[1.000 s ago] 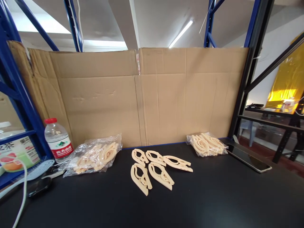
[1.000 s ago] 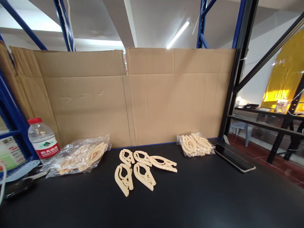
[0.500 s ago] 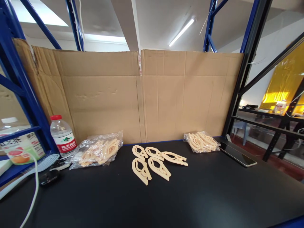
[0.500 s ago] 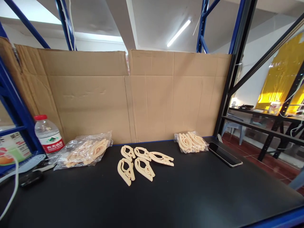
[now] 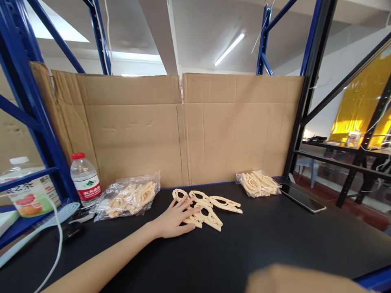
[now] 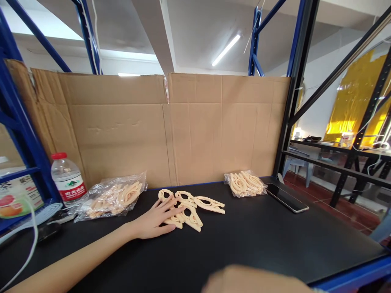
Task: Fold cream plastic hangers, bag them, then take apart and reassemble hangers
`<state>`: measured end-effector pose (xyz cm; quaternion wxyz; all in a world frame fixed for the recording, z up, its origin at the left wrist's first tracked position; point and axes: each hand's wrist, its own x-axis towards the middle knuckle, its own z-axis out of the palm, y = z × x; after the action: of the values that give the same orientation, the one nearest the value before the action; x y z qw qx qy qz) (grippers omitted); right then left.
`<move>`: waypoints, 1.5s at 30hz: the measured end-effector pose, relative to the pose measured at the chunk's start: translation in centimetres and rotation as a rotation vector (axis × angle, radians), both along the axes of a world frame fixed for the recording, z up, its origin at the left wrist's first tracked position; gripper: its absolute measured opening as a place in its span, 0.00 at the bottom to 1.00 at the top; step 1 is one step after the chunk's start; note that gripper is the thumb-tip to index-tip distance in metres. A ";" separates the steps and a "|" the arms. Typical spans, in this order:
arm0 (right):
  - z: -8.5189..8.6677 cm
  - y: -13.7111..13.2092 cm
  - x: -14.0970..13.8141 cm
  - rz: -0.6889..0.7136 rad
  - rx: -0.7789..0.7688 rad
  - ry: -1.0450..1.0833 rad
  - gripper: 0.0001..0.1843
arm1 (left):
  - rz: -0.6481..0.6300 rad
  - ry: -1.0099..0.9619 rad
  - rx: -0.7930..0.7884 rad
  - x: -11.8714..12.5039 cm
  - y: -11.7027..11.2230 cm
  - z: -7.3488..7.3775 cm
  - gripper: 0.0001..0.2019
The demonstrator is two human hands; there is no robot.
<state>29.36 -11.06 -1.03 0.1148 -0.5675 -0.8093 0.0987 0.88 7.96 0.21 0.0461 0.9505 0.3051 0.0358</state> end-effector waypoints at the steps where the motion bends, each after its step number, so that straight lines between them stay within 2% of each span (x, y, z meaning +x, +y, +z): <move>1: 1.3 1.5 0.1 -0.006 0.036 0.010 0.25 | 0.027 -0.011 -0.016 0.7 0.2 -0.3 0.29; 3: 2.9 5.2 -0.5 -0.025 0.099 0.026 0.31 | 0.094 -0.042 -0.028 2.1 0.7 -0.9 0.30; 4: 3.1 7.2 -1.0 -0.059 0.125 0.025 0.34 | 0.135 -0.061 -0.024 2.9 1.0 -1.1 0.30; 6: 2.4 11.0 -2.0 -0.191 0.062 -0.033 0.40 | 0.209 -0.081 -0.006 4.2 1.6 -1.6 0.30; 7: 1.7 12.7 -2.4 -0.216 -0.006 -0.062 0.40 | 0.243 -0.086 -0.001 4.8 1.9 -1.8 0.31; 9: 0.1 15.6 -2.5 -0.209 0.025 -0.092 0.37 | 0.315 -0.103 0.009 5.7 2.7 -2.1 0.32; 12: -1.3 18.8 -1.4 -0.085 0.122 -0.065 0.33 | 0.396 -0.142 0.038 6.5 3.7 -2.4 0.35; 16: -1.1 21.1 0.8 0.161 0.247 -0.087 0.30 | 0.451 -0.221 0.091 6.6 4.2 -2.4 0.40; 19: -0.9 20.9 1.4 0.142 0.382 -0.080 0.27 | 0.445 -0.297 0.165 5.3 3.3 -2.1 0.38; 23: -1.0 18.1 0.5 0.107 0.452 0.082 0.17 | 0.312 -0.335 0.196 2.6 0.9 -2.0 0.19; 27: -0.6 15.2 -1.7 0.085 0.354 0.414 0.10 | 0.269 -0.319 0.150 1.5 -1.3 -1.9 0.08; 29: -0.3 14.5 -2.7 0.076 0.259 0.559 0.09 | 0.277 -0.323 0.144 1.6 -1.7 -1.7 0.08; 31: -0.3 14.2 -3.4 0.073 0.211 0.620 0.10 | 0.259 -0.304 0.150 1.9 -1.5 -1.6 0.14; 34: -1.0 14.2 -3.9 0.069 0.210 0.614 0.10 | 0.233 -0.249 0.138 2.2 -1.2 -1.6 0.20; 38: -2.1 14.1 -3.5 0.032 0.158 0.552 0.12 | 0.185 -0.326 0.129 2.2 -2.4 -1.9 0.11; 42: -2.4 13.7 -3.4 0.067 0.187 0.497 0.14 | 0.129 -0.444 0.045 2.1 -4.1 -1.7 0.03; 45: -2.3 13.5 -3.5 0.086 0.204 0.460 0.12 | 0.214 -0.492 0.050 2.2 -4.2 -1.6 0.04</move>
<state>25.90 2.41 -3.36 0.3483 -0.4806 -0.7910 0.1481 3.05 3.76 -1.39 0.0913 0.8763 0.3826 0.2781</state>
